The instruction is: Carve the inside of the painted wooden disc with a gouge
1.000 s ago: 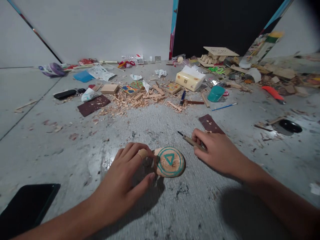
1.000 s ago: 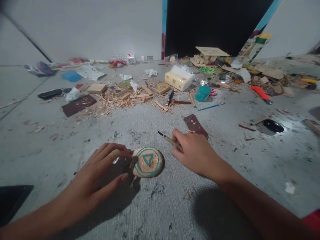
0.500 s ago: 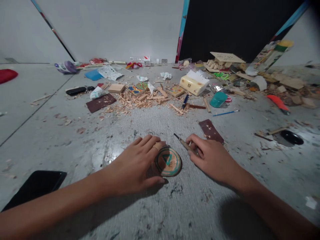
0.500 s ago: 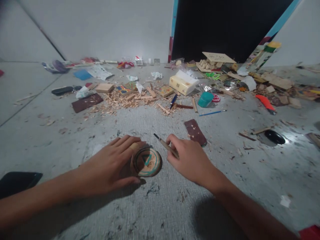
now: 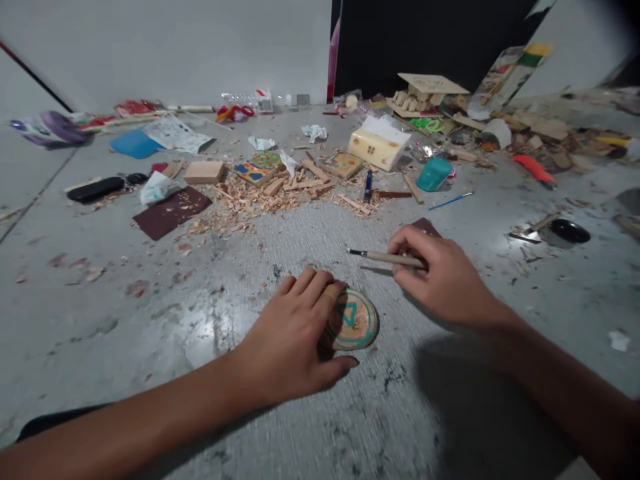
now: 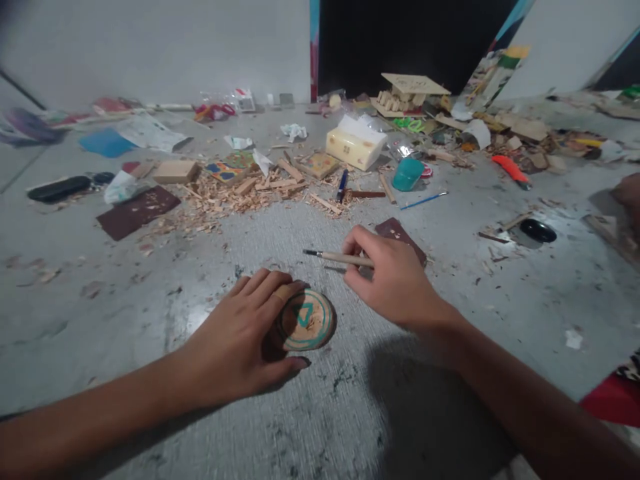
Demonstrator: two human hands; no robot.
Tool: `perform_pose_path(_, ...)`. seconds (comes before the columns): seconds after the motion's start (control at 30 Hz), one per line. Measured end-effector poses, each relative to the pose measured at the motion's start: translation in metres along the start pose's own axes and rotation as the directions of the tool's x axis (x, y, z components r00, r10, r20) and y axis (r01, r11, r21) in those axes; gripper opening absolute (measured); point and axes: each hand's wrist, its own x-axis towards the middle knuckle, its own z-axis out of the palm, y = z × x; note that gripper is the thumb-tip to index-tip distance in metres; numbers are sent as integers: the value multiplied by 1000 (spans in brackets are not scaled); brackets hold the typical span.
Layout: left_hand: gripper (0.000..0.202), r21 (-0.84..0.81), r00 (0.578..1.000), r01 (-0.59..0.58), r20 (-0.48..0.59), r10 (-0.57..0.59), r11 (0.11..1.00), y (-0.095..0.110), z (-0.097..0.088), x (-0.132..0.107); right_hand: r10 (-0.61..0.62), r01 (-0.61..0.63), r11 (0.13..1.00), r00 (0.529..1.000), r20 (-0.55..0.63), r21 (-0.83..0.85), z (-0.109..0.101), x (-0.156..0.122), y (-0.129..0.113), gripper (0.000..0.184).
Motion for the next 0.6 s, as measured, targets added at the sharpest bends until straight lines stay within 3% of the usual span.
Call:
perform_pose_path(0.1, 77, -4, 998, -53, -29, 53, 999, -5, 7, 1, -38, 37, 999, 999, 32, 6, 7, -4, 10, 11)
perform_pose_path(0.23, 72, -41, 996, -91, -20, 90, 995, -15, 1, 2, -125, 126, 992, 987, 96, -4, -1, -8, 12, 3)
perform_pose_path(0.47, 72, -84, 992, -119, 22, 121, 989, -22, -7, 2, -310, 338, 937, 920, 240, -87, -19, -13, 7, 12)
perform_pose_path(0.6, 76, -83, 992, -125, 12, 126, 989, -22, -6, 3, -377, 413, 905, 892, 251, -107, -18, -13, 6, 16)
